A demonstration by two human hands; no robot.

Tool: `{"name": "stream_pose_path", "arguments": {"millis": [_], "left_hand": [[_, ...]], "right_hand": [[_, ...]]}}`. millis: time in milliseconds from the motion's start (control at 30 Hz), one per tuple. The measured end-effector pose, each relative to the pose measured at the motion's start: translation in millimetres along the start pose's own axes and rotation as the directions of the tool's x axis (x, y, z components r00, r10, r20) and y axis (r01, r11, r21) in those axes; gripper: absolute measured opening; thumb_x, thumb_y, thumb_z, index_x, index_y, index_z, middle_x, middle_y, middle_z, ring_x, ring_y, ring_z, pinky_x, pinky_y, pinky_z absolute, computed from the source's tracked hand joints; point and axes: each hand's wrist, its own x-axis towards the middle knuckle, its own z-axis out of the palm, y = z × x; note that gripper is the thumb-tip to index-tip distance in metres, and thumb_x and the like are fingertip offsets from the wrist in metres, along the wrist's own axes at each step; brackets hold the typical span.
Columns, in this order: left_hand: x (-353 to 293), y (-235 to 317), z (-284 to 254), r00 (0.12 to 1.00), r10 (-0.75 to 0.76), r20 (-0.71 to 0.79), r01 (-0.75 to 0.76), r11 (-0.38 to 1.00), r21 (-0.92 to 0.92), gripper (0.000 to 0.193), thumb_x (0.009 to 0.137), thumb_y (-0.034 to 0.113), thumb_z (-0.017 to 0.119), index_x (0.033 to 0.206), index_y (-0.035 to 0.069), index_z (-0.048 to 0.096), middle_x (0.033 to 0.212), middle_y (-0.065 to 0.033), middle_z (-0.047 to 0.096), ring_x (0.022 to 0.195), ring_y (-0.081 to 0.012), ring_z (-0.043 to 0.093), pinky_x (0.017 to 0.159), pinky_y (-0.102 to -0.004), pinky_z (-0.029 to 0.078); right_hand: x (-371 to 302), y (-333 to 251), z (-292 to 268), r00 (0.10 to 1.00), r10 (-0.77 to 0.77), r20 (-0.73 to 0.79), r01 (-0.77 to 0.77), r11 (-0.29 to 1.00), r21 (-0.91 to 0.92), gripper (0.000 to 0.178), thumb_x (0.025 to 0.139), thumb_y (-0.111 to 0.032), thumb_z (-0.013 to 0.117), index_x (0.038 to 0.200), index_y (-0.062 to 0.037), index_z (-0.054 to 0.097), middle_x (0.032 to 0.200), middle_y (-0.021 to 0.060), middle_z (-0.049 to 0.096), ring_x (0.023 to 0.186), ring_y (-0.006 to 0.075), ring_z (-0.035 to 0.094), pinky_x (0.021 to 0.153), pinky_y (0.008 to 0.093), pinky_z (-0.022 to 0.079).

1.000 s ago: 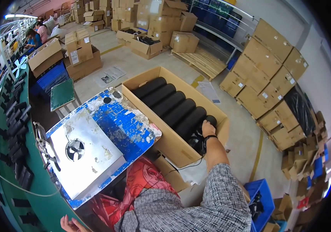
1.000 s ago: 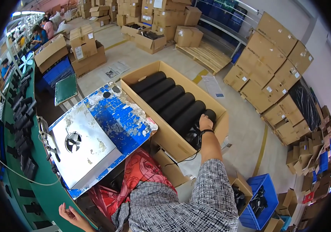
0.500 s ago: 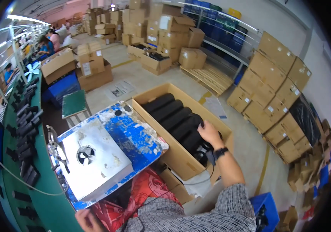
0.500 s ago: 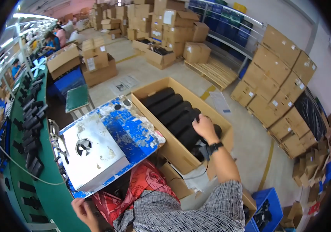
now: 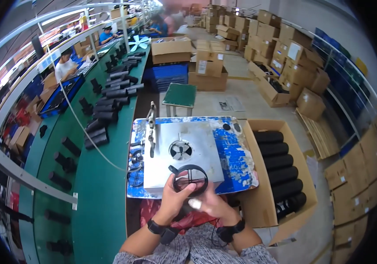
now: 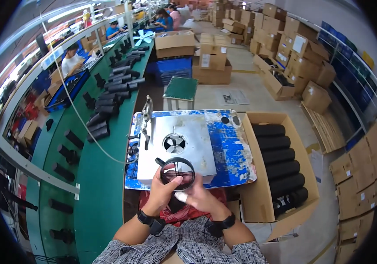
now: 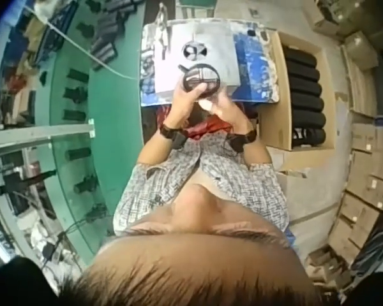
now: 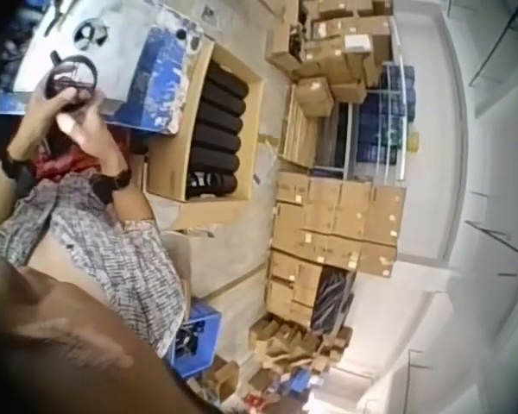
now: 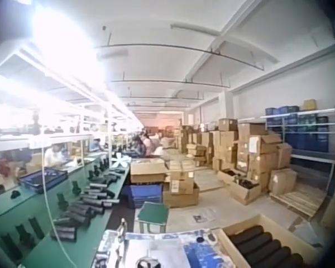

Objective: The person picks up a plastic base and a tube from a box, fits them together, and uses a machine to press the assembly. They then place the completed unit back into the box and repeat the process.

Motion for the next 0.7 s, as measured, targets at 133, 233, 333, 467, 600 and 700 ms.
{"name": "stream_pose_path", "arguments": {"millis": [133, 233, 333, 467, 600, 700], "left_hand": [[4, 10, -33, 0.981, -0.088, 0.173, 0.066, 0.989, 0.129, 0.050, 0.093, -0.002, 0.077, 0.138, 0.000, 0.054, 0.113, -0.0078, 0.071, 0.102, -0.0153, 0.071, 0.095, -0.0302, 0.058], [13, 8, -49, 0.989, -0.026, 0.144, -0.026, 0.936, 0.351, 0.042, 0.095, -0.001, 0.076, 0.133, 0.000, 0.057, 0.109, -0.0059, 0.071, 0.101, -0.0134, 0.070, 0.092, -0.0289, 0.058], [21, 11, -62, 0.990, -0.106, 0.090, 0.071, 0.943, 0.326, 0.039, 0.095, 0.000, 0.075, 0.131, 0.000, 0.058, 0.109, -0.0057, 0.071, 0.101, -0.0127, 0.070, 0.091, -0.0278, 0.057], [30, 7, -63, 0.995, -0.098, 0.026, 0.089, 0.965, 0.248, 0.034, 0.096, 0.002, 0.075, 0.126, 0.000, 0.060, 0.105, -0.0033, 0.068, 0.096, -0.0101, 0.065, 0.085, -0.0247, 0.054], [47, -1, -58, 1.000, -0.012, 0.022, 0.006, 0.962, 0.274, 0.034, 0.098, 0.004, 0.072, 0.128, -0.001, 0.057, 0.106, -0.0043, 0.067, 0.097, -0.0103, 0.063, 0.084, -0.0248, 0.053], [65, -12, -61, 0.994, 0.103, 0.027, -0.105, 0.925, 0.364, 0.036, 0.100, 0.003, 0.069, 0.132, -0.001, 0.053, 0.106, -0.0049, 0.067, 0.100, -0.0107, 0.062, 0.085, -0.0250, 0.053]], "right_hand": [[23, -7, -22, 0.894, -0.379, -0.237, 0.284, 0.891, -0.354, 0.049, 0.101, -0.001, 0.062, 0.144, -0.0022, 0.038, 0.121, 0.0115, 0.061, 0.098, 0.0134, 0.064, 0.082, 0.0284, 0.053], [47, -6, -39, 0.983, -0.169, -0.071, 0.104, 0.836, -0.539, 0.047, 0.101, -0.001, 0.062, 0.140, -0.0021, 0.036, 0.118, 0.0110, 0.060, 0.095, 0.0136, 0.064, 0.080, 0.0317, 0.055], [48, -1, -28, 0.981, -0.127, -0.146, 0.046, 0.885, -0.464, 0.043, 0.100, 0.000, 0.062, 0.136, -0.0016, 0.037, 0.119, 0.0118, 0.060, 0.094, 0.0153, 0.065, 0.078, 0.0334, 0.056], [57, 6, -21, 0.956, -0.230, -0.182, 0.085, 0.812, -0.577, 0.043, 0.099, -0.007, 0.068, 0.130, -0.0008, 0.040, 0.109, 0.0150, 0.062, 0.088, 0.0218, 0.067, 0.076, 0.0378, 0.057], [68, -3, -10, 0.903, -0.361, -0.234, 0.055, 0.636, -0.770, 0.046, 0.093, -0.011, 0.073, 0.126, -0.0005, 0.043, 0.104, 0.0174, 0.066, 0.085, 0.0299, 0.070, 0.075, 0.0426, 0.057], [85, -13, -12, 0.875, -0.418, -0.245, 0.010, 0.520, -0.854, 0.050, 0.089, -0.015, 0.076, 0.124, -0.0006, 0.044, 0.101, 0.0189, 0.068, 0.086, 0.0365, 0.071, 0.077, 0.0466, 0.058]]}}
